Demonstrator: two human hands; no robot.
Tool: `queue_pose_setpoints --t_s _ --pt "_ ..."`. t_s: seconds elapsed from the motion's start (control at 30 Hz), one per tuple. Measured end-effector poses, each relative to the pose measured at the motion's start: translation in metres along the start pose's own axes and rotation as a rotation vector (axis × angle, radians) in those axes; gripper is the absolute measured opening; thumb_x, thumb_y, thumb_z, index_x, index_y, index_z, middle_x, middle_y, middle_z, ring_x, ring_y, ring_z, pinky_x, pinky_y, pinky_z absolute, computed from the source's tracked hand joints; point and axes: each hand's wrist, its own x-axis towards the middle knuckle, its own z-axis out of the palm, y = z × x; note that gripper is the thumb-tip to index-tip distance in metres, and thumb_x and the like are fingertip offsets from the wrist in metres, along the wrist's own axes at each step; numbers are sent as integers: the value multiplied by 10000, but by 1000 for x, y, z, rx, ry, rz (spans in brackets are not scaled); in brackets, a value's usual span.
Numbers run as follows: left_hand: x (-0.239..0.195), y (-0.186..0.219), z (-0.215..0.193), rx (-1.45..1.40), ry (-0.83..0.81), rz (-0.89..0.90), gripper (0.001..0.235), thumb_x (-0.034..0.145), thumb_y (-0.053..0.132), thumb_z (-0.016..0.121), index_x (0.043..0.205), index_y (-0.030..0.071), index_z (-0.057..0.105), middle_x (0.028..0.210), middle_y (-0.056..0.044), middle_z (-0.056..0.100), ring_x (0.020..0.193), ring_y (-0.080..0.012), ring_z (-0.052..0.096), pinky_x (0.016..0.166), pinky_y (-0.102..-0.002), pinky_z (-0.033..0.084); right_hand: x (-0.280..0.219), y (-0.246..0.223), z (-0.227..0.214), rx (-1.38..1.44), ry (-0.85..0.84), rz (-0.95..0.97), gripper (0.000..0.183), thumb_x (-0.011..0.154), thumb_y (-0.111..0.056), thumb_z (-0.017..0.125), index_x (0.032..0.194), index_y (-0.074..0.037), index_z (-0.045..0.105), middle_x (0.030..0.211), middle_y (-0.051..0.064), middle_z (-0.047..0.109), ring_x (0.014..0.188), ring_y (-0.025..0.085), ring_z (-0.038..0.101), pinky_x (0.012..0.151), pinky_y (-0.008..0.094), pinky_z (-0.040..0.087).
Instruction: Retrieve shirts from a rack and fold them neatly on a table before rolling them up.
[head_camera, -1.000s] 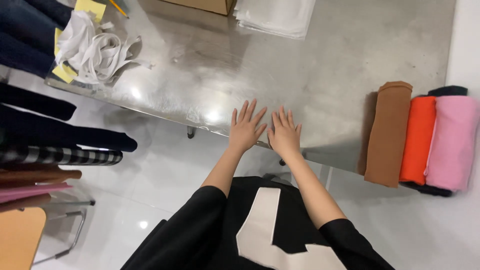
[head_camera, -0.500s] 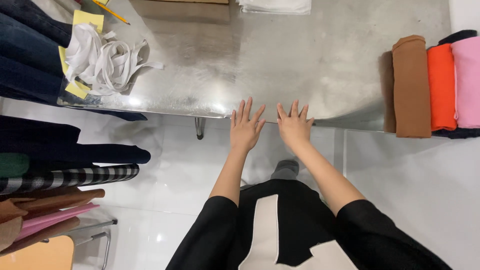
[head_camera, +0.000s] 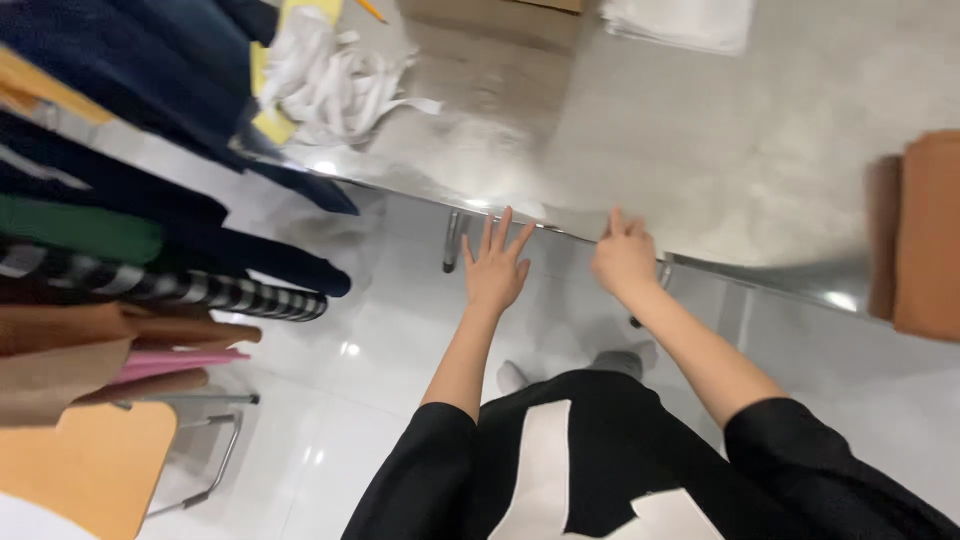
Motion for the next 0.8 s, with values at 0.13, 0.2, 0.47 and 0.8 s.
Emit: queue_pose_setpoints --t_s 0.13,0.2,0.47,0.8 --pt "-8 -80 10 -191 34 -233 560 1045 466 635 1584 381 509 1791 -85 175 1645 -332 176 1208 -658 333 20 -6 29 -31 -52 82 548 873 -172 716 1253 216 646 1484 365 511 1250 575 543 906 565 547" --pt "-13 -116 4 -272 66 -325 524 1021 506 657 1523 371 601 1759 -129 276 1620 -368 264 1145 -621 464 38 -16 42 50 -185 128 688 891 -142 692 1381 309 514 1571 468 372 1388 680 419 1005 646 501" --pt "-71 -200 -95 -846 535 -393 98 895 204 859 990 225 851 662 -15 745 540 -114 707 487 -222 568 73 -194 -78 313 -156 -498 676 934 -420 736 1545 -179 580 1598 227 530 1477 416 524 1113 589 515" --pt "-174 -285 -201 -845 935 -668 270 951 306 844 834 72 776 616 -51 723 471 -119 632 480 -244 525 137 -364 -202 921 20 -923 73 920 -234 812 926 -163 797 1264 26 787 1224 317 709 986 472 593"
